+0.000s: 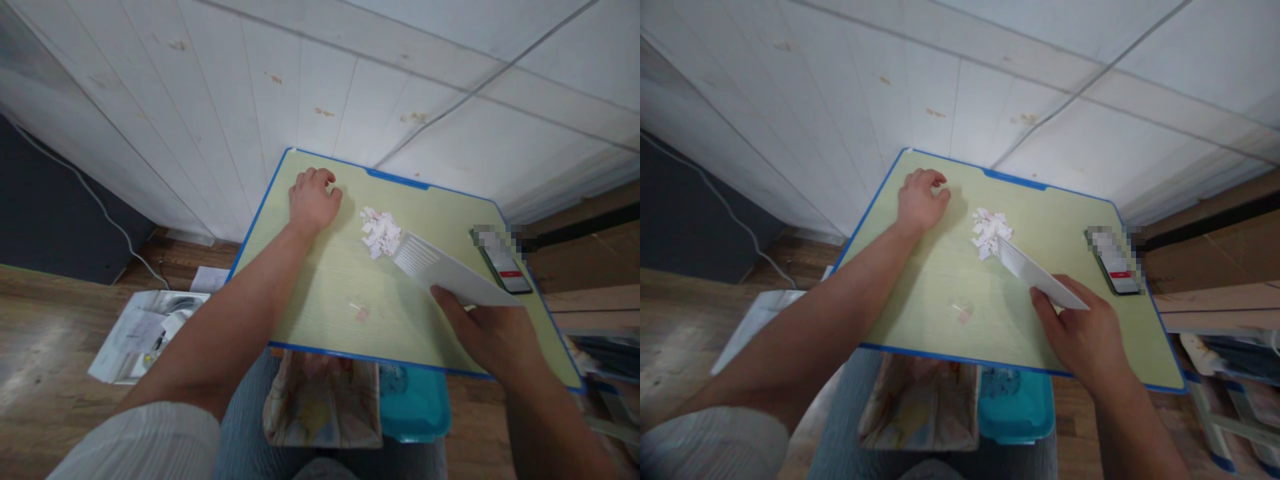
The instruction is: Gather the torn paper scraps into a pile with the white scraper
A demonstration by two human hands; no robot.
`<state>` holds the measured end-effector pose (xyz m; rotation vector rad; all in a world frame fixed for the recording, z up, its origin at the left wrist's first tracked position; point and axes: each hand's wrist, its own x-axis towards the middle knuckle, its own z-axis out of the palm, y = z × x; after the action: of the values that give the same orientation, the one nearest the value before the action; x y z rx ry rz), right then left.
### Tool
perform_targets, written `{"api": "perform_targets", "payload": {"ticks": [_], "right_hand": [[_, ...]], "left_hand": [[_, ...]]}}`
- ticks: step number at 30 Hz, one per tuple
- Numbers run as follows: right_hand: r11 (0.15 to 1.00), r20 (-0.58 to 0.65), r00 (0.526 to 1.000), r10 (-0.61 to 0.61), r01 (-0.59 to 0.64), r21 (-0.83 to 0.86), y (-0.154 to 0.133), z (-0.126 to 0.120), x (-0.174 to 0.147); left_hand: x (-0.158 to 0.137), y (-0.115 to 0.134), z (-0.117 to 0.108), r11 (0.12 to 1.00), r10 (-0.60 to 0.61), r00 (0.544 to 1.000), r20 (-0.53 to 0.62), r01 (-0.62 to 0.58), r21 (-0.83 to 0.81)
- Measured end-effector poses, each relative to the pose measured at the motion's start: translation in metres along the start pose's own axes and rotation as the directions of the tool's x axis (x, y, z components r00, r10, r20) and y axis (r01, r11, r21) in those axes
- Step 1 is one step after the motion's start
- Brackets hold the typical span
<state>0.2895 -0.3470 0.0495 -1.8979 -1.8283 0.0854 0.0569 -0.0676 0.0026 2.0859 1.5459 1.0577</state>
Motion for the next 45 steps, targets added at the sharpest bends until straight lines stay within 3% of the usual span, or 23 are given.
{"api": "perform_targets", "payload": {"ticks": [4,7,10,12,16,21,23,26,28,32,35,39,45], "right_hand": [[0.997,0.017,0.999,-0.043,0.044,-0.067,-0.014,0.0,0.008],[0.991,0.089,0.987,-0.13,0.129,0.019,-0.027,-0.006,0.001],[0.962,0.19,0.945,-0.268,0.252,0.102,-0.032,-0.015,-0.008],[0.964,0.15,0.954,-0.261,0.251,0.087,-0.028,-0.018,-0.009],[0.995,-0.025,0.995,-0.097,0.096,-0.035,-0.012,-0.009,0.006],[0.981,-0.024,0.983,-0.183,0.181,-0.064,-0.009,0.003,0.017],[0.966,0.02,0.966,-0.257,0.257,-0.027,-0.015,0.001,0.012],[0.927,0.185,0.908,-0.376,0.368,0.076,-0.025,-0.01,0.002],[0.921,0.226,0.894,-0.387,0.366,0.131,-0.028,-0.015,-0.001],[0.974,0.02,0.975,-0.219,0.217,0.071,-0.024,-0.01,0.009],[0.98,-0.051,0.979,-0.198,0.198,-0.013,-0.018,0.003,0.019],[0.954,0.026,0.954,-0.299,0.299,-0.024,-0.021,0.012,0.017],[0.912,0.239,0.881,-0.409,0.386,0.137,-0.044,-0.002,-0.003]], "left_hand": [[0.0,0.0,0.001,1.0,-0.002,1.0,-0.008,0.001,-0.004],[0.0,0.0,0.002,1.0,0.01,1.0,-0.007,-0.01,0.0],[0.0,0.0,0.003,1.0,0.019,1.0,-0.006,-0.019,-0.001],[0.0,0.0,0.003,1.0,0.017,1.0,-0.01,-0.017,-0.006],[-0.001,0.001,0.002,1.0,0.018,1.0,-0.008,-0.018,-0.007],[-0.001,0.002,0.002,1.0,0.016,1.0,-0.012,-0.016,0.02],[-0.001,0.001,0.002,1.0,0.019,1.0,-0.017,-0.019,0.019],[-0.001,0.001,0.002,1.0,0.029,0.999,-0.014,-0.029,0.006],[-0.001,0.002,0.002,1.0,0.031,0.999,-0.013,-0.031,-0.003],[-0.001,0.003,0.001,1.0,0.016,1.0,-0.013,-0.017,-0.013],[-0.002,0.005,0.0,1.0,0.0,1.0,-0.003,0.0,-0.008],[-0.002,0.005,-0.001,1.0,-0.002,1.0,0.009,0.002,-0.004],[-0.002,0.006,-0.001,1.0,-0.001,1.0,0.002,0.001,-0.008]]}}
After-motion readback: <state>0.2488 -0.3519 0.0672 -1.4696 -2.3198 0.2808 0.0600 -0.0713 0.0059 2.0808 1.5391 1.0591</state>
